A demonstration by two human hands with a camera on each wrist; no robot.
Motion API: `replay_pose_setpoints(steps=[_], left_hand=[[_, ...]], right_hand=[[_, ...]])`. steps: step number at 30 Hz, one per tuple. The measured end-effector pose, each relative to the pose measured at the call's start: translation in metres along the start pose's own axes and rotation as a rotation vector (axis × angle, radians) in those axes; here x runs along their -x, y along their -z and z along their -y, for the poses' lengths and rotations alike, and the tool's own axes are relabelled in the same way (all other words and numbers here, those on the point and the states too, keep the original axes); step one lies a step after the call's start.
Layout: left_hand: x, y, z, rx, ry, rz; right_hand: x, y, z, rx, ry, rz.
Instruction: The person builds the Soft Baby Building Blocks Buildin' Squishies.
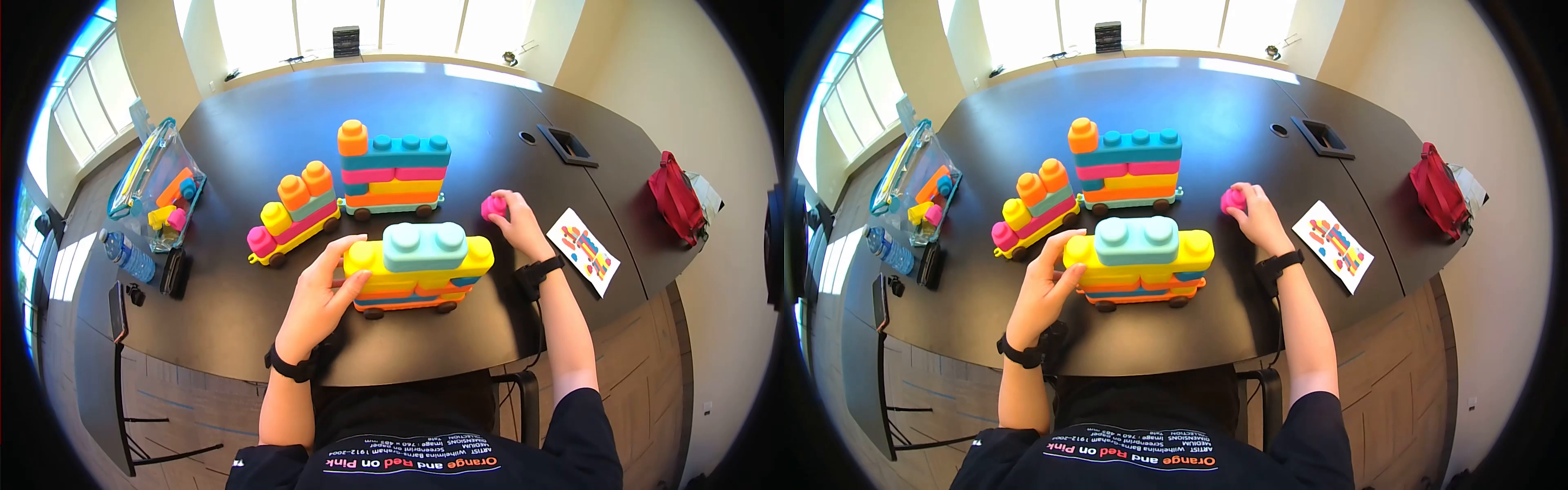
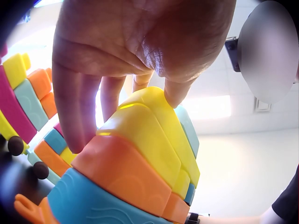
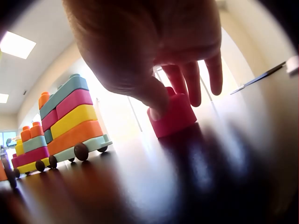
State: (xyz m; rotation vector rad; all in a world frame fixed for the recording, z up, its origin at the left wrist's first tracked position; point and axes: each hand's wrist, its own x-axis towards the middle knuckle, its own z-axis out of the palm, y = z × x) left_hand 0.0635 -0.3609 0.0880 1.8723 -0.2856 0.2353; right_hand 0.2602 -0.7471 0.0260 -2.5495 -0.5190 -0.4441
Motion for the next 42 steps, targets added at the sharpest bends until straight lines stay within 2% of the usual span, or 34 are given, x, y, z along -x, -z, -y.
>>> replay_pose_setpoints(steps=[1,3,4,6,7,8,10,11,14,19,22,24,26,28,32,35,37,38,40,41,42], left_hand=[[0.0,0.0,0.0,0.005,0.009,0.001],[-0.001,0.001,0.001,0.016,0.017,0.003],[0.0,0.001,0.001,0.025,0.029,0.01],[-0.001,0.001,0.001,0.016,0.017,0.008],[-0.001,0.001,0.001,0.007,0.002,0.006],[-0.001,0.001,0.001,0.006,0.004,0.009],[-0.001,0.0,0.001,0.022,0.005,0.005],[0.0,0.0,0.001,0.023,0.006,0.006],[0.0,0.0,0.002,0.004,-0.013,-0.001],[0.0,-0.001,0.002,-0.006,-0.033,0.006],[0.0,0.0,0.001,0.017,0.011,0.002],[-0.001,0.001,0.0,0.011,0.008,0.005],[-0.001,0.001,0.0,0.007,0.007,0.009],[-0.002,-0.001,0.002,0.015,-0.008,0.008],[-0.007,-0.005,0.0,0.021,-0.046,0.046],[-0.012,0.002,-0.006,0.014,0.025,0.142],[-0.016,0.01,-0.001,-0.167,-0.191,0.05],[-0.02,0.016,0.005,-0.176,-0.206,-0.016],[-0.027,0.032,0.008,-0.537,-0.304,-0.214],[-0.032,0.04,0.012,-0.653,-0.325,-0.293],[-0.037,0.048,0.026,-0.724,-0.302,-0.371]], right_hand=[[-0.001,0.006,0.011,0.0,0.002,-0.002],[0.0,0.024,0.044,-0.386,0.007,-0.126],[0.002,0.033,0.059,-0.386,0.008,-0.124],[0.009,0.054,0.089,-0.973,0.036,0.003],[0.017,0.064,0.106,-1.055,0.072,0.012],[0.021,0.072,0.118,-1.056,0.069,0.01],[0.027,0.08,0.131,-0.893,0.355,0.005],[0.029,0.08,0.131,-0.85,0.371,0.068],[0.036,0.071,0.135,-0.82,0.36,0.185],[0.042,0.066,0.131,-0.785,0.349,0.16],[0.05,0.06,0.132,-0.868,0.299,0.178],[0.058,0.06,0.146,-0.799,0.188,0.168],[0.06,0.059,0.142,-0.745,0.154,0.234],[0.059,0.045,0.13,-0.755,0.049,0.403],[0.066,0.028,0.117,-0.734,0.047,0.407],[0.07,0.033,0.113,-0.72,0.099,0.321],[0.075,0.04,0.106,-0.73,0.071,0.221],[0.077,0.042,0.097,-0.728,0.074,0.221],[0.08,0.045,0.076,-0.901,-0.106,0.161],[0.079,0.05,0.069,-0.893,-0.084,0.103],[0.079,0.056,0.059,-0.895,-0.157,0.074]])
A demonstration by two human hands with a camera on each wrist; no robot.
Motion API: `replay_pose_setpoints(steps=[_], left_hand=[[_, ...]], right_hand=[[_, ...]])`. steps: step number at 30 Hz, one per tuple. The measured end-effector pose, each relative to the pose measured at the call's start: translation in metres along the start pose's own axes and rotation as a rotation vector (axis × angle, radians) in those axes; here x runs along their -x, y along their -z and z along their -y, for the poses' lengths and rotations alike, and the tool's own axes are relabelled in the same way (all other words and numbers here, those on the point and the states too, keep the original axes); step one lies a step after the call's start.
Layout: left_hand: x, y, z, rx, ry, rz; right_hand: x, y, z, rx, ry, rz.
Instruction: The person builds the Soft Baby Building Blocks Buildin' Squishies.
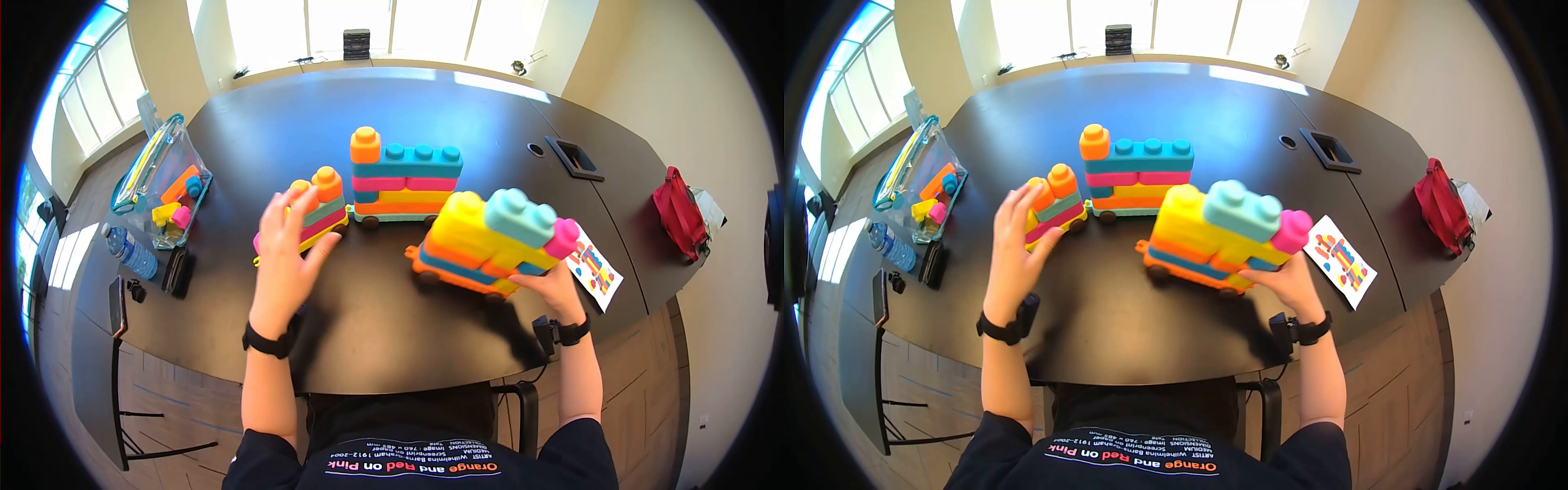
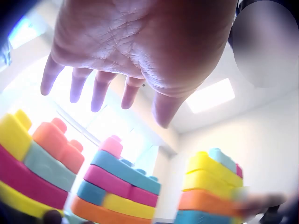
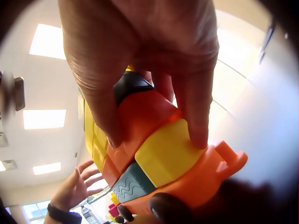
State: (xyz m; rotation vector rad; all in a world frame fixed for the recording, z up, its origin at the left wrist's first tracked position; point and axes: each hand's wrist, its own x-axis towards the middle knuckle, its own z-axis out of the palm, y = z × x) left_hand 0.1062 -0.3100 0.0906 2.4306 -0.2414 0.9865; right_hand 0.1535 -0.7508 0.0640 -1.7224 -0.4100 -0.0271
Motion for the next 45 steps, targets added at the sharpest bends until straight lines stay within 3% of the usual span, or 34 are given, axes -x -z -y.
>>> replay_pose_setpoints(steps=[4,7,11,15,20,25,45], left_hand=[[-0.002,-0.01,0.043,-0.151,0.095,0.017],[-0.001,-0.007,0.056,-0.143,0.141,0.1],[-0.003,0.0,0.055,-0.04,0.199,0.196],[-0.003,0.0,0.055,-0.074,0.155,0.171],[-0.005,0.003,0.051,-0.055,0.251,0.219],[-0.005,0.004,0.05,-0.063,0.23,0.21],[0.001,-0.005,0.041,-0.228,0.264,0.195]], right_hand=[[-0.015,0.036,0.006,0.119,0.064,-0.122],[-0.03,0.052,0.018,0.182,-0.05,-0.133],[-0.047,0.06,0.011,0.171,-0.1,-0.16],[-0.054,0.056,-0.001,0.241,-0.085,-0.208],[-0.06,0.051,-0.012,0.192,-0.06,-0.19],[-0.061,0.047,-0.011,0.293,-0.159,-0.139],[-0.056,0.046,-0.046,0.297,-0.105,-0.177]])
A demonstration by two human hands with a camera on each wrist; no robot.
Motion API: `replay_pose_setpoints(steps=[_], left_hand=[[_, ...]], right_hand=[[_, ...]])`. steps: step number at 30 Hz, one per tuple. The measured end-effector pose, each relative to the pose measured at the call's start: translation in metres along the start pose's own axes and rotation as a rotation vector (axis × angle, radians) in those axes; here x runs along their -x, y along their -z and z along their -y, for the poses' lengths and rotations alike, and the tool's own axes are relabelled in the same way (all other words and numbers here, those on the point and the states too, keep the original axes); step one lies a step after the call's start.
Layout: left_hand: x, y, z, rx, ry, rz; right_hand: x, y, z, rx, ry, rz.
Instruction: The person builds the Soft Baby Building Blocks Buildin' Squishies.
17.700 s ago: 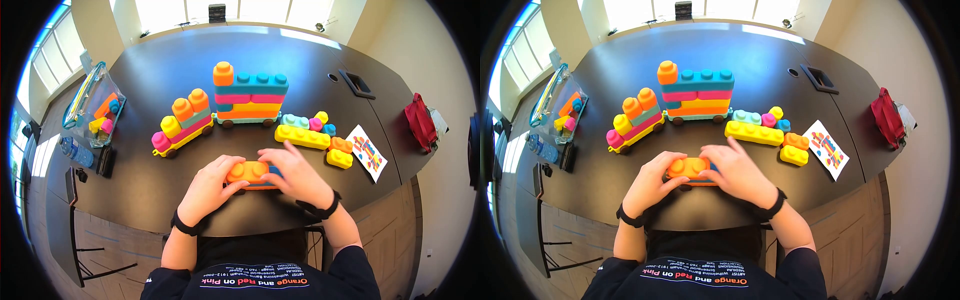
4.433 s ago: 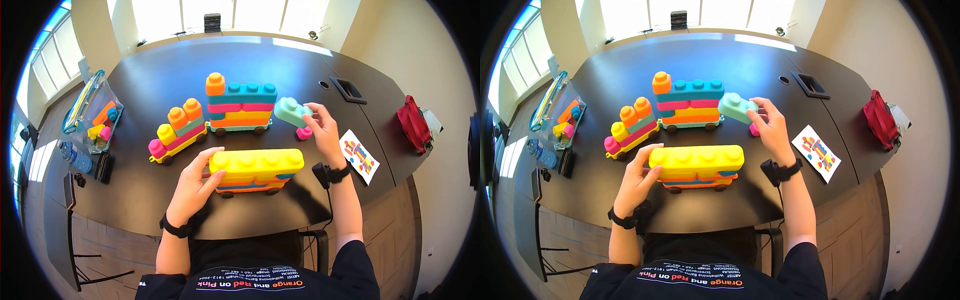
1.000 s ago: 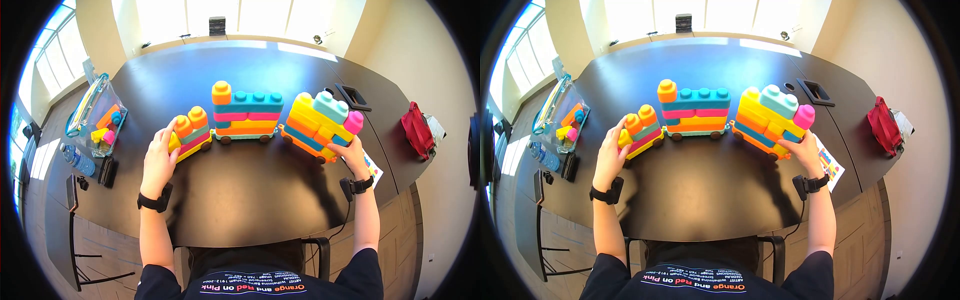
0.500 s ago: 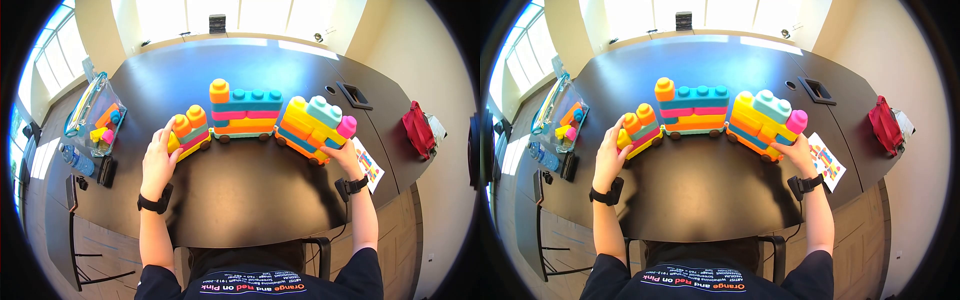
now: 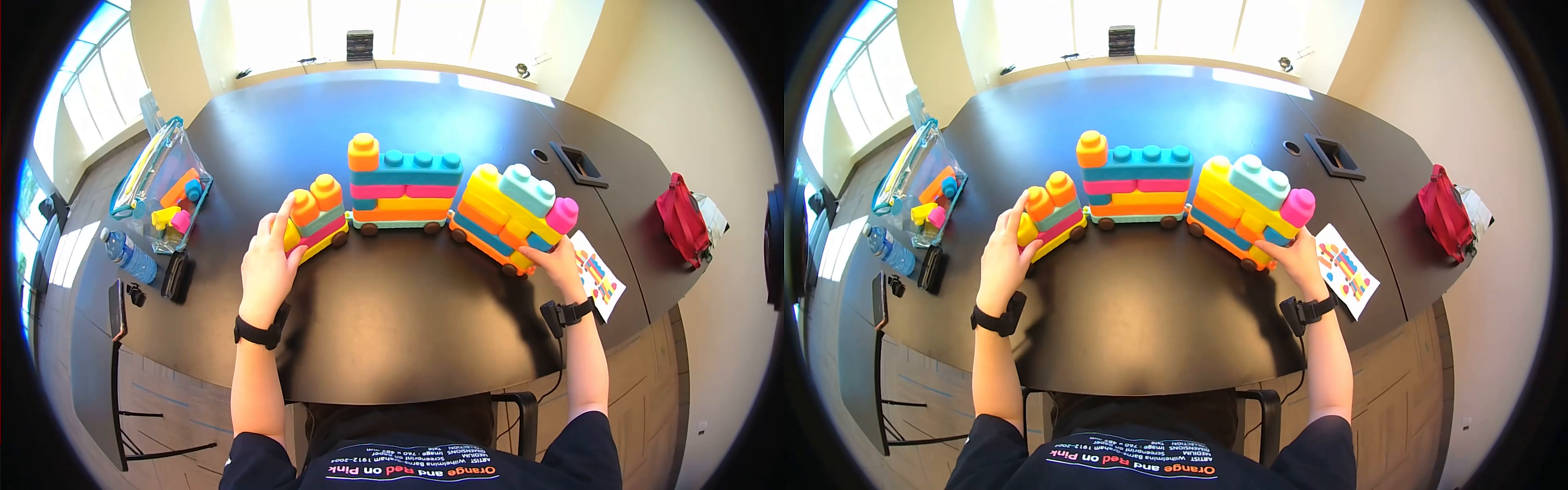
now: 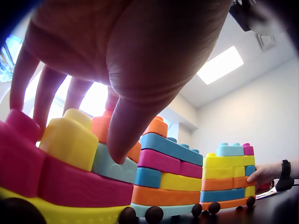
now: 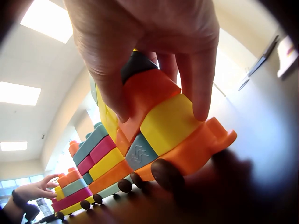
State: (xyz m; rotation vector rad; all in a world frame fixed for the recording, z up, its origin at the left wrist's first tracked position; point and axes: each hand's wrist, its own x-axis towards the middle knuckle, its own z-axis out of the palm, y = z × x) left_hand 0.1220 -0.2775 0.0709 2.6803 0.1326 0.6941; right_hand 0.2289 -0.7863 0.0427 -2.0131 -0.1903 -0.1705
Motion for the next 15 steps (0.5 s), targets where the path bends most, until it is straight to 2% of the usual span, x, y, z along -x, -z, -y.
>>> replay_pose_setpoints(steps=[3,5,7,8,9,11,12,15], left_hand=[[0.0,0.004,0.0,0.091,0.052,0.087],[0.002,0.007,0.006,0.056,-0.083,-0.032],[0.007,0.028,0.009,0.123,-0.127,-0.246],[0.01,0.043,0.015,0.043,-0.131,-0.407],[0.016,0.055,0.019,0.162,-0.095,-0.604],[0.037,0.087,0.042,0.198,-0.004,-0.888],[0.05,0.103,0.041,0.221,0.12,-1.008],[0.096,0.149,0.055,0.176,0.211,-1.268]], right_hand=[[0.002,0.003,0.0,0.002,-0.01,0.02],[0.003,0.005,0.0,-0.012,-0.002,0.035],[0.008,0.015,-0.001,-0.108,0.239,-0.028],[0.012,0.028,0.001,-0.045,0.317,-0.12],[0.019,0.044,0.007,0.017,0.393,-0.211],[0.048,0.071,0.03,0.073,0.434,-0.443],[0.063,0.081,0.041,0.092,0.473,-0.573],[0.105,0.121,0.047,0.163,0.588,-0.903]])
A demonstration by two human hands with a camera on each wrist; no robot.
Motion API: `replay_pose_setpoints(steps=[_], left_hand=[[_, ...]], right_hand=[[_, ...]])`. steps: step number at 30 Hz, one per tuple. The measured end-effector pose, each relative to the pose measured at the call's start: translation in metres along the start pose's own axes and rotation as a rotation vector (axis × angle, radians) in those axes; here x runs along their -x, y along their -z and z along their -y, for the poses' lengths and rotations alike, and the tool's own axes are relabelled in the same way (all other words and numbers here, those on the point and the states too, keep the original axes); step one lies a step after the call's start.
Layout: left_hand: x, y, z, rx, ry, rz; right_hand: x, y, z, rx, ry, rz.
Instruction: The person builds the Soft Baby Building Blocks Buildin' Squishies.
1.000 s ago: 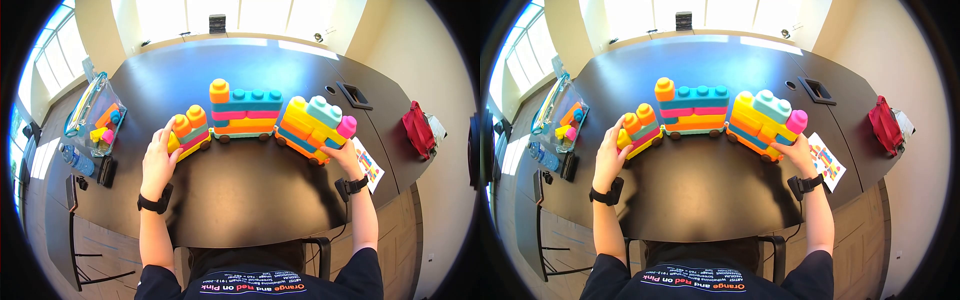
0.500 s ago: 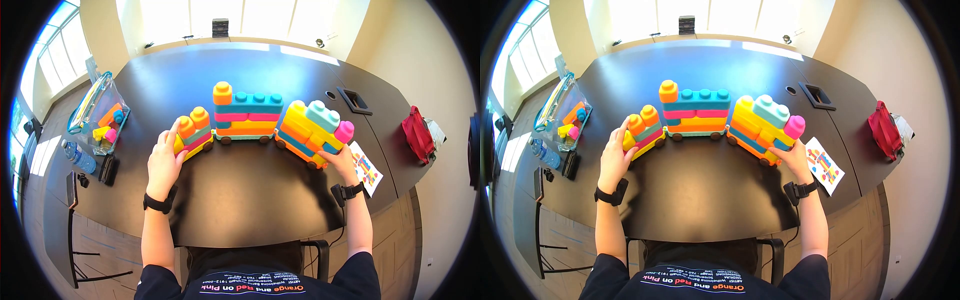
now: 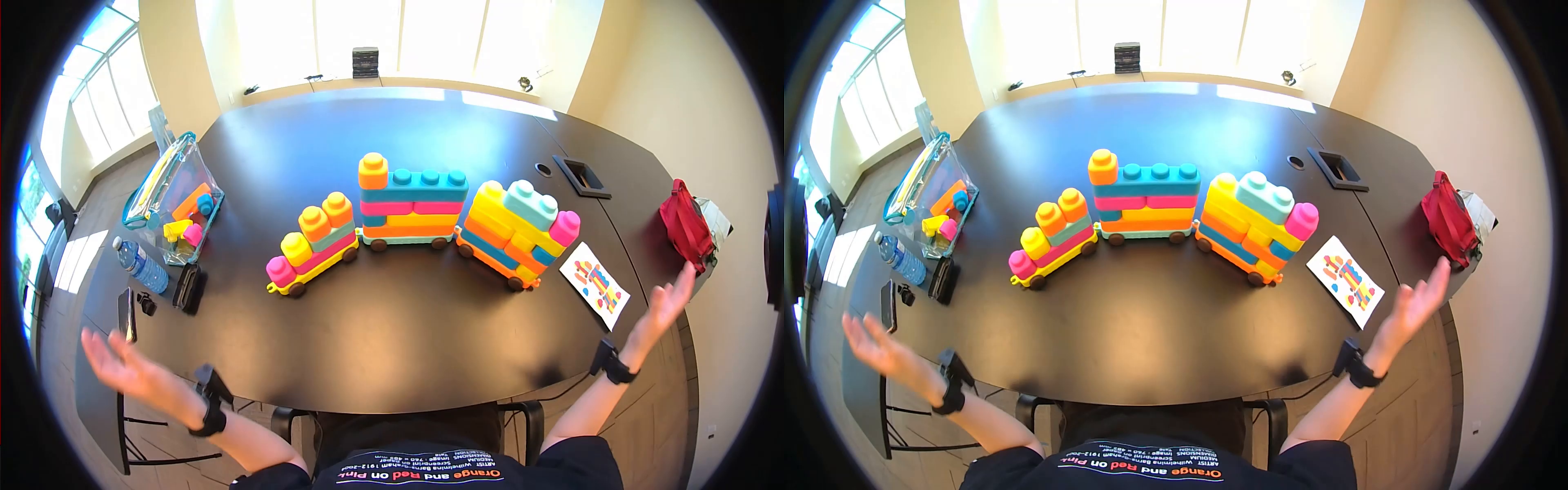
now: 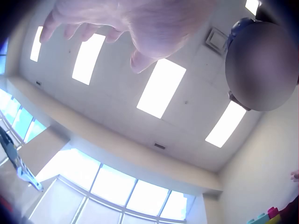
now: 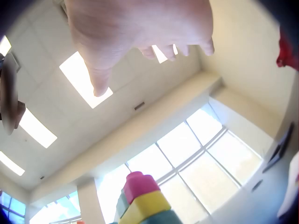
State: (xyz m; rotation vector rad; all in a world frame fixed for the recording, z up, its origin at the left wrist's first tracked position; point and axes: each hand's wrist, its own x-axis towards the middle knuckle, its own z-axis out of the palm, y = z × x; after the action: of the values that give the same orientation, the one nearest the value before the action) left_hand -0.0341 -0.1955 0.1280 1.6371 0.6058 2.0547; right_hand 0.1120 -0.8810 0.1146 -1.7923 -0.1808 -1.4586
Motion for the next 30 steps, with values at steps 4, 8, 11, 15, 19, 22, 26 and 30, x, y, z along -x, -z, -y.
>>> replay_pose_setpoints(steps=[4,8,11,15,19,22,26,30], left_hand=[[-0.012,0.046,0.013,-0.107,-0.083,-0.28],[-0.02,0.056,0.014,-0.192,-0.095,-0.329],[-0.033,0.061,0.01,-0.209,-0.14,-0.368],[-0.035,0.073,0.009,-0.193,-0.238,-0.382],[-0.028,0.076,0.01,-0.194,-0.226,-0.381],[-0.022,0.069,0.002,-0.169,-0.112,-0.39],[-0.018,0.061,0.003,-0.163,-0.112,-0.333],[-0.016,0.055,0.007,-0.097,-0.126,-0.29]], right_hand=[[0.003,0.057,-0.004,0.182,-0.012,-0.365],[0.012,0.078,0.002,0.218,-0.008,-0.543],[0.016,0.087,0.013,0.251,-0.023,-0.608],[0.017,0.102,0.016,0.313,-0.039,-0.653],[0.021,0.105,0.01,0.34,-0.075,-0.697],[0.025,0.106,0.006,0.297,-0.08,-0.681],[0.025,0.097,0.011,0.26,-0.056,-0.691],[0.026,0.091,0.019,0.269,-0.07,-0.674]])
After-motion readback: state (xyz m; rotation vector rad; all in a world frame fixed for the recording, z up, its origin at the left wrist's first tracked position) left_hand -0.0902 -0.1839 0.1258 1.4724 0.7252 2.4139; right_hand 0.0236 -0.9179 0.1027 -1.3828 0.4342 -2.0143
